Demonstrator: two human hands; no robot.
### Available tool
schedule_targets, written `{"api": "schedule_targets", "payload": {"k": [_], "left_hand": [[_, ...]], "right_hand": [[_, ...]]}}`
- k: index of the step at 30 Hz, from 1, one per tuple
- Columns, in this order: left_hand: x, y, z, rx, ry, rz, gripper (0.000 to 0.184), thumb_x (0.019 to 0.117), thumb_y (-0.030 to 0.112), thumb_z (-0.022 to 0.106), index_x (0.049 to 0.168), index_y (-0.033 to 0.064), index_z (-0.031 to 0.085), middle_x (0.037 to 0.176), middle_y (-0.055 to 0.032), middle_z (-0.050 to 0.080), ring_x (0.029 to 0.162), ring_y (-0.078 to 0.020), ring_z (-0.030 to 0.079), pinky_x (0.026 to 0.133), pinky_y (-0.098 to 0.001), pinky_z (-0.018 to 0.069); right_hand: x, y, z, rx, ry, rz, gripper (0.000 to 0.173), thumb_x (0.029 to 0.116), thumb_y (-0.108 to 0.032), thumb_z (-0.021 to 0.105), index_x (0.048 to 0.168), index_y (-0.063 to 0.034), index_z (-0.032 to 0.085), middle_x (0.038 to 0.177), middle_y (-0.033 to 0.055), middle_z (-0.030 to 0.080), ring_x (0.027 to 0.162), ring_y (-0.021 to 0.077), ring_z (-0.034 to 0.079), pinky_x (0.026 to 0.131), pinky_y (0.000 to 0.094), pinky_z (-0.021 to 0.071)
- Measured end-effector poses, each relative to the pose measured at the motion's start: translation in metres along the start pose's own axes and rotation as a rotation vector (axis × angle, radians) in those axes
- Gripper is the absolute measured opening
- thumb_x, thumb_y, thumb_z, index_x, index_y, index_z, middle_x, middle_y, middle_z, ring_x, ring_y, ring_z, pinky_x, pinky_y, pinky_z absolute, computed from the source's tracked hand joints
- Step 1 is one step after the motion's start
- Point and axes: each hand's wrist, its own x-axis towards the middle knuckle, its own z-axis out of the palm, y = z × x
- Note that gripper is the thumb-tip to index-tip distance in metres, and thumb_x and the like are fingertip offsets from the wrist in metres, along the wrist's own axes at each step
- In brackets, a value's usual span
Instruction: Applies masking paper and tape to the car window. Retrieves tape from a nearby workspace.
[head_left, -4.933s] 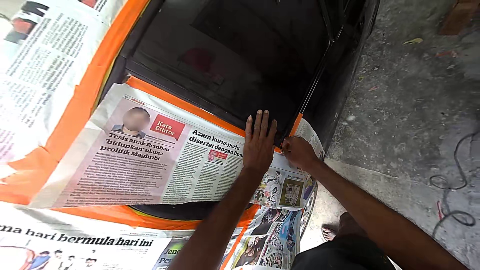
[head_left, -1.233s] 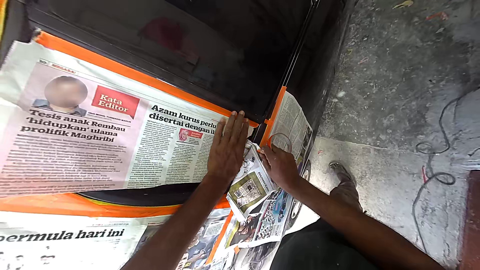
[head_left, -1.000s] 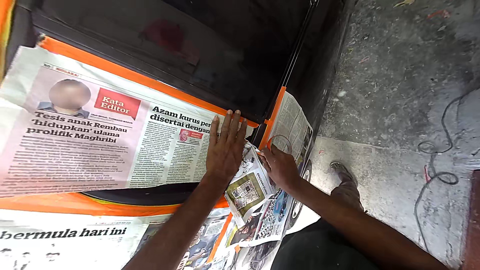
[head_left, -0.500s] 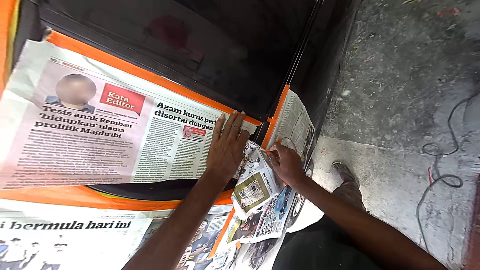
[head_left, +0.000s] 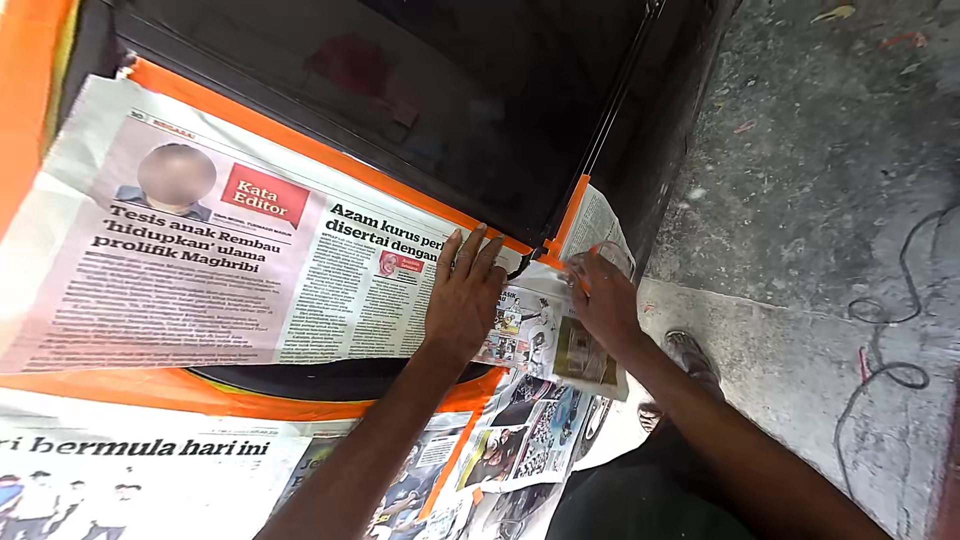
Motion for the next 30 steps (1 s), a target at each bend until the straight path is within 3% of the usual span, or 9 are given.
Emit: {"api": "schedule_targets", "payload": {"k": [4,9,13,18,20,25,30], "left_hand": [[-0.002,0.0,0.001,0.008,0.003,0.015,0.019,0.101,0.01,0.056,0.107,0.0111,0.074,0.157,-0.0042,0.046,0.153,-0.0309,0.026,0.126,-0.0562,0.0109],[-0.003,-0.001,-0.002,-0.006,0.015,0.03,0.02,0.1002,0.008,0.056,0.11,0.0117,0.073,0.155,-0.0052,0.048,0.153,-0.0311,0.028,0.126,-0.0567,0.0116],[-0.003,0.001,-0.002,0.025,-0.013,0.029,0.023,0.098,0.003,0.055,0.112,0.011,0.072,0.156,-0.0037,0.047,0.153,-0.0303,0.026,0.126,-0.0567,0.0099],[-0.001,0.004,0.0,0.046,-0.02,-0.008,0.026,0.0965,0.002,0.054,0.113,0.0111,0.072,0.156,0.0009,0.048,0.153,-0.0285,0.027,0.126,-0.0553,0.0086],[-0.001,0.004,-0.001,0.069,-0.033,0.0,0.026,0.0985,0.003,0.052,0.114,0.0109,0.071,0.156,0.0007,0.048,0.153,-0.0288,0.026,0.126,-0.056,0.0089],[-0.003,0.001,0.0,0.038,-0.005,0.04,0.024,0.101,0.007,0.052,0.116,0.0127,0.07,0.154,-0.0036,0.049,0.153,-0.0309,0.027,0.126,-0.0582,0.0088],[-0.003,0.001,0.001,0.046,-0.006,0.048,0.022,0.0997,0.008,0.055,0.116,0.0131,0.07,0.155,-0.0045,0.049,0.153,-0.0311,0.026,0.126,-0.0582,0.0085]], "right_hand": [[0.013,-0.029,0.015,0.022,-0.034,-0.33,0.026,0.099,-0.027,0.065,0.116,-0.0103,0.073,0.104,0.0135,0.065,0.1,0.0298,0.064,0.077,0.0418,0.058],[0.024,-0.036,0.033,-0.015,-0.119,-0.468,0.017,0.099,-0.022,0.065,0.103,-0.0085,0.074,0.106,0.0142,0.062,0.104,0.0297,0.061,0.082,0.0384,0.0562],[0.018,-0.038,0.037,0.016,-0.103,-0.477,0.015,0.0999,-0.017,0.062,0.103,-0.0077,0.074,0.1,0.0131,0.065,0.101,0.029,0.063,0.081,0.0385,0.057],[-0.002,-0.044,0.045,0.021,0.017,-0.518,0.013,0.0963,-0.009,0.062,0.102,-0.0051,0.073,0.092,0.0126,0.065,0.09,0.0289,0.065,0.067,0.0382,0.0564],[-0.013,-0.044,0.049,0.038,0.042,-0.496,0.012,0.0975,-0.01,0.061,0.097,-0.0047,0.071,0.09,0.0121,0.064,0.088,0.0277,0.066,0.066,0.0375,0.0565],[-0.024,-0.047,0.046,0.046,0.047,-0.4,0.015,0.1001,-0.017,0.062,0.1,-0.0034,0.069,0.087,0.0115,0.064,0.086,0.0272,0.067,0.067,0.0371,0.0576],[-0.02,-0.057,0.041,-0.05,-0.072,-0.242,0.028,0.0951,-0.03,0.071,0.108,-0.0049,0.068,0.094,0.012,0.067,0.094,0.0289,0.068,0.069,0.0395,0.0582]]}}
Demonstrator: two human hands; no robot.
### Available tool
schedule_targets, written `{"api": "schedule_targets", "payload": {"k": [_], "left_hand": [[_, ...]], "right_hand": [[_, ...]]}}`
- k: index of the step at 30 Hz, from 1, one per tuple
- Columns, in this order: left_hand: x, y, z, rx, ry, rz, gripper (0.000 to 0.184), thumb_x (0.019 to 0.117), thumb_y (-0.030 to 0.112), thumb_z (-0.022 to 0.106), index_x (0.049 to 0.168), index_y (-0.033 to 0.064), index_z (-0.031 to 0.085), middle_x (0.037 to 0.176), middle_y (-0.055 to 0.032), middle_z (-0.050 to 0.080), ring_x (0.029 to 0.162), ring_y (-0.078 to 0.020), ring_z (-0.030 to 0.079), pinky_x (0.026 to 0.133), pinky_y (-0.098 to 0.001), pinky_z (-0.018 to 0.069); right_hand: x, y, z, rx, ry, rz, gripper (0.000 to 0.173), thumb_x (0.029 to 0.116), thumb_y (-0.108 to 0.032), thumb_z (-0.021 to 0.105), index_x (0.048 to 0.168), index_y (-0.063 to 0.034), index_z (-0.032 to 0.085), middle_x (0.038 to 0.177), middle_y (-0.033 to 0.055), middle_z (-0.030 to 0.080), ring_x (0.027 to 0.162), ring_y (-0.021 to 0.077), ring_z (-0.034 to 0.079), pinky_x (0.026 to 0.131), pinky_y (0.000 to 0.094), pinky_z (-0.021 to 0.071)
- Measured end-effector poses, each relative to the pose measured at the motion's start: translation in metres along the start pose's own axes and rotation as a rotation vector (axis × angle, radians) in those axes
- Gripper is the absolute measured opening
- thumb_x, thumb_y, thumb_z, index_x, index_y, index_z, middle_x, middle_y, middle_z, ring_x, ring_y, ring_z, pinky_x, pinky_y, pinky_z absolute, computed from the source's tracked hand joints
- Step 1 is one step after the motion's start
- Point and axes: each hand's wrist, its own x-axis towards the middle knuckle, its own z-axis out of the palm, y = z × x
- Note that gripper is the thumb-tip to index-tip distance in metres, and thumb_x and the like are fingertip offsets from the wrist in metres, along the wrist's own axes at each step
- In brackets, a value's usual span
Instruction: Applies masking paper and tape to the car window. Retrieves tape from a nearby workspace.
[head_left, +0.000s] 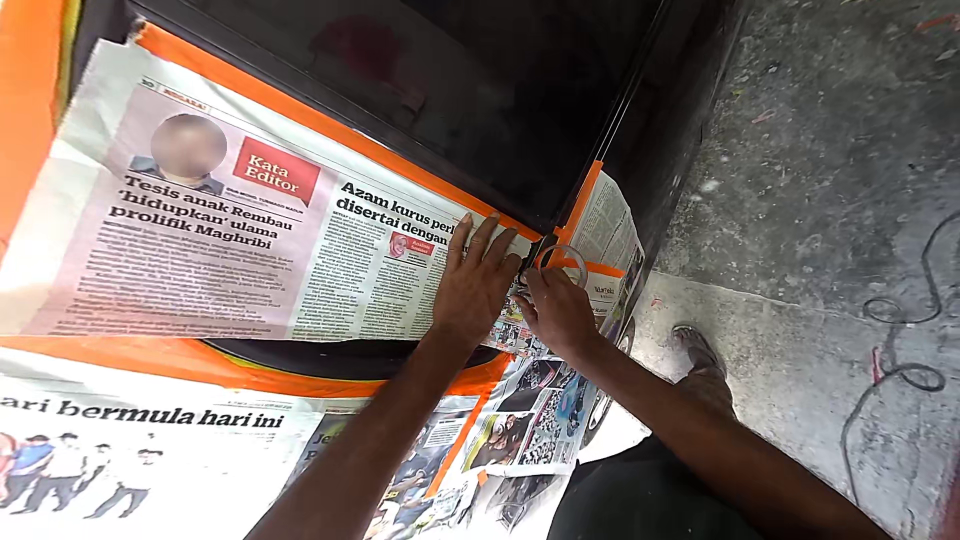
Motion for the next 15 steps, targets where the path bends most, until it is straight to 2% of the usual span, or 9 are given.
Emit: {"api": "schedule_targets", "payload": {"k": [3,9,12,15], "left_hand": [[0.0,0.001,0.0,0.017,-0.012,-0.004,0.023,0.1003,0.009,0.055,0.118,0.0147,0.069,0.156,-0.0045,0.048,0.154,-0.0312,0.025,0.126,-0.0581,0.0082],[0.0,0.002,-0.001,0.016,-0.024,0.003,0.027,0.1011,0.007,0.053,0.122,0.0143,0.068,0.155,-0.0062,0.048,0.153,-0.0321,0.026,0.125,-0.0598,0.009],[0.0,0.002,-0.001,0.016,-0.038,0.017,0.027,0.1023,0.008,0.051,0.123,0.0142,0.068,0.157,-0.007,0.046,0.154,-0.0321,0.024,0.125,-0.0601,0.0076],[-0.001,0.002,0.001,0.014,-0.024,0.02,0.028,0.1032,0.007,0.048,0.122,0.0138,0.068,0.156,-0.0071,0.047,0.154,-0.0322,0.025,0.125,-0.0598,0.008]], "right_hand": [[0.004,-0.004,-0.002,0.028,-0.119,0.088,0.024,0.0964,-0.028,0.069,0.106,-0.0063,0.071,0.096,0.013,0.07,0.097,0.0303,0.069,0.073,0.0439,0.059],[-0.007,-0.011,-0.009,0.135,-0.16,0.063,0.015,0.0952,-0.021,0.067,0.098,-0.0067,0.073,0.087,0.0113,0.069,0.087,0.0274,0.07,0.071,0.0448,0.0581],[-0.026,-0.017,-0.015,0.21,-0.175,0.023,0.012,0.0939,-0.02,0.069,0.095,-0.0088,0.073,0.082,0.0076,0.068,0.079,0.0236,0.069,0.067,0.0429,0.0578],[-0.045,-0.018,-0.021,0.246,-0.247,-0.033,0.013,0.0949,-0.023,0.068,0.095,-0.011,0.072,0.083,0.0048,0.068,0.079,0.0198,0.069,0.067,0.0396,0.0579]]}}
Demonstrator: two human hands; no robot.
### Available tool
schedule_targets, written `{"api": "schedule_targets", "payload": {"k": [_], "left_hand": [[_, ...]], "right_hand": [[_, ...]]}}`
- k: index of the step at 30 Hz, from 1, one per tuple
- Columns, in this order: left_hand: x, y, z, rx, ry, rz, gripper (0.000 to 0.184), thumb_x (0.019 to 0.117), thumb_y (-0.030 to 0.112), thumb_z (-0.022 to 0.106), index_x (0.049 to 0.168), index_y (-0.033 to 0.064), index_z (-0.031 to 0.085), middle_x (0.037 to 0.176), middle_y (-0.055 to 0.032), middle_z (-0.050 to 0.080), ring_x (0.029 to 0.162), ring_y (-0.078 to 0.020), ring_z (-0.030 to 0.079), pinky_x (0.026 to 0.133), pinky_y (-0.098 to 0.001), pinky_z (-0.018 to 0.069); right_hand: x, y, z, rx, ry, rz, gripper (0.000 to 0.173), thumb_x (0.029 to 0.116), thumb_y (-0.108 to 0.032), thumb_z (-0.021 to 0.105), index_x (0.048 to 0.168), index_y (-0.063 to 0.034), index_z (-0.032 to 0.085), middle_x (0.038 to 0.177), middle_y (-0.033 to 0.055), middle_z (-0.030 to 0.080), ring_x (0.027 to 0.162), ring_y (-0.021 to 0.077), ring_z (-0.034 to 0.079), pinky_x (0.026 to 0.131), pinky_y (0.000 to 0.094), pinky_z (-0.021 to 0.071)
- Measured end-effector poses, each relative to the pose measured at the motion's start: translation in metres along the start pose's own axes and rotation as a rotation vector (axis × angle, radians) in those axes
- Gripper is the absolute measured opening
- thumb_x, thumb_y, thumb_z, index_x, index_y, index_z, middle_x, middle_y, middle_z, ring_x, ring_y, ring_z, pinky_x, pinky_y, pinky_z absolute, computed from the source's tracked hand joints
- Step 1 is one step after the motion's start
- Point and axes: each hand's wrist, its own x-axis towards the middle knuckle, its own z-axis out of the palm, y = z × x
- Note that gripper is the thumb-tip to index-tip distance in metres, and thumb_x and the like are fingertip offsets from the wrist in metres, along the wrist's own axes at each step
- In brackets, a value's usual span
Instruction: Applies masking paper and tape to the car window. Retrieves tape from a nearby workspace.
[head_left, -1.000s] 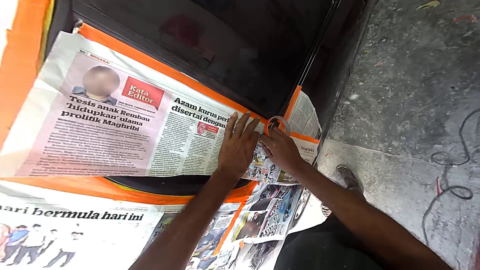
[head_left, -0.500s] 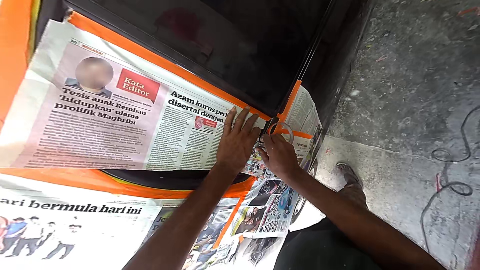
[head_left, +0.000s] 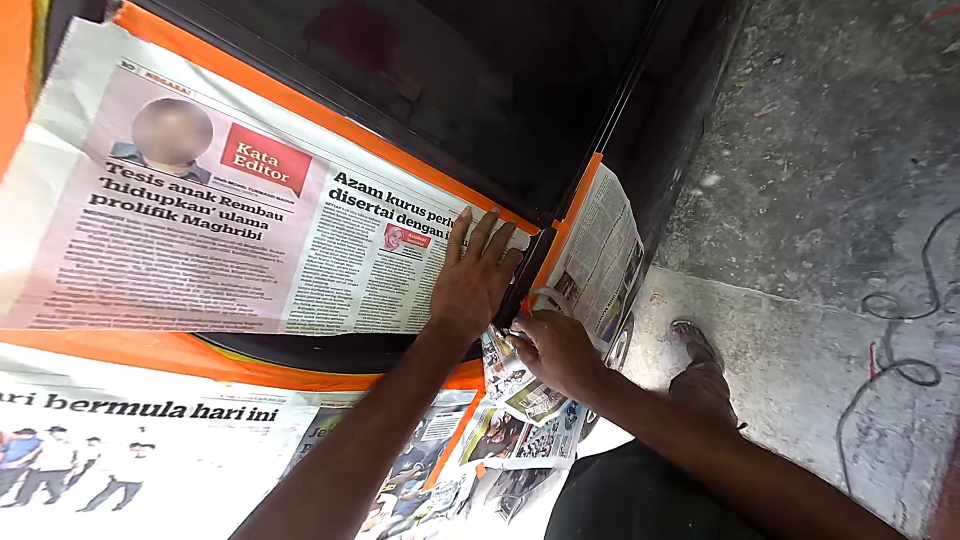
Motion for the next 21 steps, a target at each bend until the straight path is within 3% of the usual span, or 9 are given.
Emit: {"api": "schedule_targets", "payload": {"k": [3,7,11,13,15,18,21], "left_hand": [[0.0,0.0,-0.001,-0.01,0.016,-0.009,0.028,0.1052,0.01,0.047,0.123,0.014,0.067,0.155,-0.0076,0.048,0.153,-0.0324,0.027,0.125,-0.0597,0.0095],[0.001,-0.001,-0.001,-0.017,0.04,-0.011,0.027,0.104,0.011,0.049,0.124,0.0152,0.067,0.154,-0.0082,0.049,0.153,-0.0324,0.028,0.125,-0.0601,0.0102],[-0.012,0.037,-0.027,-0.239,0.148,0.083,0.029,0.0992,0.01,0.057,0.125,0.0138,0.07,0.154,-0.0121,0.049,0.15,-0.0377,0.033,0.122,-0.0643,0.0206],[-0.024,0.081,-0.03,-0.394,0.127,0.078,0.026,0.0967,0.017,0.064,0.12,0.0179,0.074,0.15,-0.0077,0.054,0.147,-0.0356,0.038,0.121,-0.0589,0.0291],[-0.032,0.119,-0.018,-0.585,0.082,0.038,0.02,0.1001,0.02,0.06,0.115,0.0199,0.074,0.144,-0.0021,0.059,0.144,-0.0269,0.043,0.12,-0.0477,0.036],[-0.035,0.14,-0.004,-0.925,0.06,-0.165,0.025,0.1047,0.028,0.055,0.118,0.0173,0.073,0.14,-0.0002,0.062,0.138,-0.0172,0.05,0.114,-0.0375,0.0439],[-0.03,0.125,-0.007,-1.351,0.109,-0.576,0.028,0.1029,0.025,0.061,0.128,0.0137,0.068,0.134,0.0009,0.065,0.124,-0.011,0.061,0.107,-0.036,0.0517]], "right_hand": [[-0.023,0.006,-0.006,-0.046,-0.09,-0.084,0.015,0.0949,-0.024,0.067,0.096,-0.0108,0.073,0.084,0.0056,0.067,0.08,0.0203,0.069,0.068,0.0387,0.0586],[-0.075,0.051,-0.014,-0.23,-0.234,-0.093,0.014,0.0951,-0.02,0.066,0.1,-0.0093,0.073,0.092,0.0101,0.07,0.088,0.0266,0.071,0.073,0.0439,0.0605],[-0.124,0.119,-0.04,-0.421,-0.368,0.273,0.024,0.0968,-0.016,0.061,0.112,0.0,0.071,0.114,0.0223,0.069,0.107,0.0395,0.068,0.086,0.0544,0.0576],[-0.14,0.146,-0.051,-0.525,-0.35,0.459,0.03,0.0974,-0.017,0.061,0.119,0.0016,0.069,0.121,0.0261,0.066,0.112,0.0441,0.065,0.086,0.0583,0.057],[-0.142,0.161,-0.066,-0.614,-0.334,0.569,0.035,0.0985,-0.019,0.059,0.126,0.0013,0.066,0.125,0.0278,0.063,0.115,0.0455,0.063,0.086,0.0582,0.0567],[-0.133,0.161,-0.089,-0.655,-0.34,0.606,0.034,0.0976,-0.015,0.059,0.126,0.0023,0.065,0.126,0.0279,0.062,0.12,0.0449,0.06,0.089,0.0563,0.0554],[-0.121,0.16,-0.097,-0.699,-0.358,0.501,0.031,0.0953,-0.01,0.059,0.124,0.001,0.067,0.122,0.0262,0.064,0.117,0.0436,0.061,0.089,0.0548,0.0557]]}}
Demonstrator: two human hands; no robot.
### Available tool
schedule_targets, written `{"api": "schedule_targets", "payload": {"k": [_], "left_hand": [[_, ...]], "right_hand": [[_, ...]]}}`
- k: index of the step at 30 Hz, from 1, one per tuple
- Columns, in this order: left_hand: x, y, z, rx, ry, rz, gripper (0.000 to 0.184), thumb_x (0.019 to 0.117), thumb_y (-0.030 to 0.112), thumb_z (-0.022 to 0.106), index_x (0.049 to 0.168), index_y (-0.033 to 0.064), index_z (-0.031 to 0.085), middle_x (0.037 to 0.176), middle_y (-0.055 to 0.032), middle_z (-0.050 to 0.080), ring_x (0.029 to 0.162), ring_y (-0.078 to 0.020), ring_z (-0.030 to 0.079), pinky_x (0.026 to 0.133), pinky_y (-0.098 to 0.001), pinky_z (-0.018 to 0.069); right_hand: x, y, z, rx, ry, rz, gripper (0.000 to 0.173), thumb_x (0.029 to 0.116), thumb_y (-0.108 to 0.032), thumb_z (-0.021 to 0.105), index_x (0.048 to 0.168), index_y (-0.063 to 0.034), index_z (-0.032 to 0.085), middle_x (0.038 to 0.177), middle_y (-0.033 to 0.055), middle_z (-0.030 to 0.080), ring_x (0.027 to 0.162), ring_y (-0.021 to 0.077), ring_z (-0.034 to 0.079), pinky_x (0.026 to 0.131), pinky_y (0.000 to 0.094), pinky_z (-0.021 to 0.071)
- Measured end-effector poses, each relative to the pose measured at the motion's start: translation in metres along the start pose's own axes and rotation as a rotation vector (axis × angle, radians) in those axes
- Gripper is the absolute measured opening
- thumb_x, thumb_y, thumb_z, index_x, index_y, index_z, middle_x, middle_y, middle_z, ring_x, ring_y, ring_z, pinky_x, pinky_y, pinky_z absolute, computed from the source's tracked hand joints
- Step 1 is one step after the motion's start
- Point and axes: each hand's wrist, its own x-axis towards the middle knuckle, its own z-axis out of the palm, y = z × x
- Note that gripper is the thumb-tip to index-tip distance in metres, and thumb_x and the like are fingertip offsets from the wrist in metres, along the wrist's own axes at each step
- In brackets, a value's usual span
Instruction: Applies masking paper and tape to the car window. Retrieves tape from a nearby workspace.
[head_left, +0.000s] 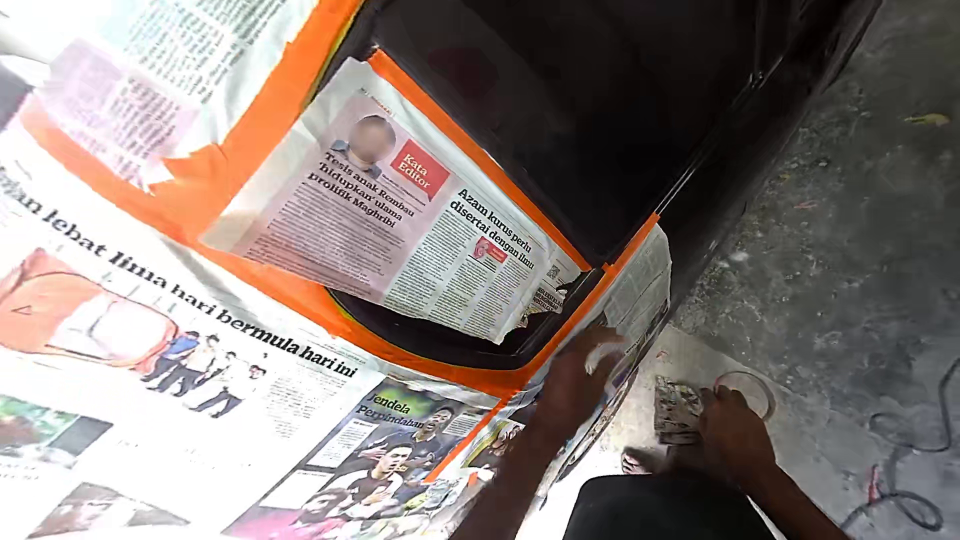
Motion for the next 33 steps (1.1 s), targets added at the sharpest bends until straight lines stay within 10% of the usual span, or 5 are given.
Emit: {"api": "schedule_targets", "payload": {"k": [10,25,33], "left_hand": [[0.0,0.01,0.014,-1.058,0.804,-0.485,0.035,0.1076,0.011,0.049,0.141,0.0,0.053,0.098,-0.0233,0.072,0.074,-0.0304,0.074,0.067,-0.0395,0.0641],[0.067,0.02,0.045,-1.134,1.441,-0.482,0.011,0.1025,0.003,0.056,0.103,-0.0043,0.064,0.098,-0.0184,0.074,0.091,-0.0291,0.075,0.086,-0.0423,0.0626],[0.082,0.027,0.041,-1.011,1.591,-0.442,0.02,0.0924,-0.008,0.066,0.108,0.001,0.059,0.093,-0.0133,0.073,0.087,-0.0272,0.075,0.086,-0.044,0.0631]], "right_hand": [[0.061,-0.017,-0.031,-0.005,-0.062,-0.293,0.032,0.1003,-0.023,0.053,0.123,-0.0069,0.069,0.121,0.0226,0.066,0.113,0.0411,0.065,0.093,0.0563,0.0547],[0.224,0.048,-0.113,-0.263,-0.464,-0.585,0.037,0.1029,-0.023,0.051,0.131,-0.0023,0.064,0.129,0.023,0.063,0.12,0.0385,0.062,0.1,0.0529,0.0514],[0.243,0.045,-0.108,-0.258,-0.588,-0.727,0.036,0.1015,-0.025,0.053,0.129,-0.0036,0.065,0.122,0.021,0.066,0.112,0.0365,0.066,0.096,0.0523,0.0526]]}}
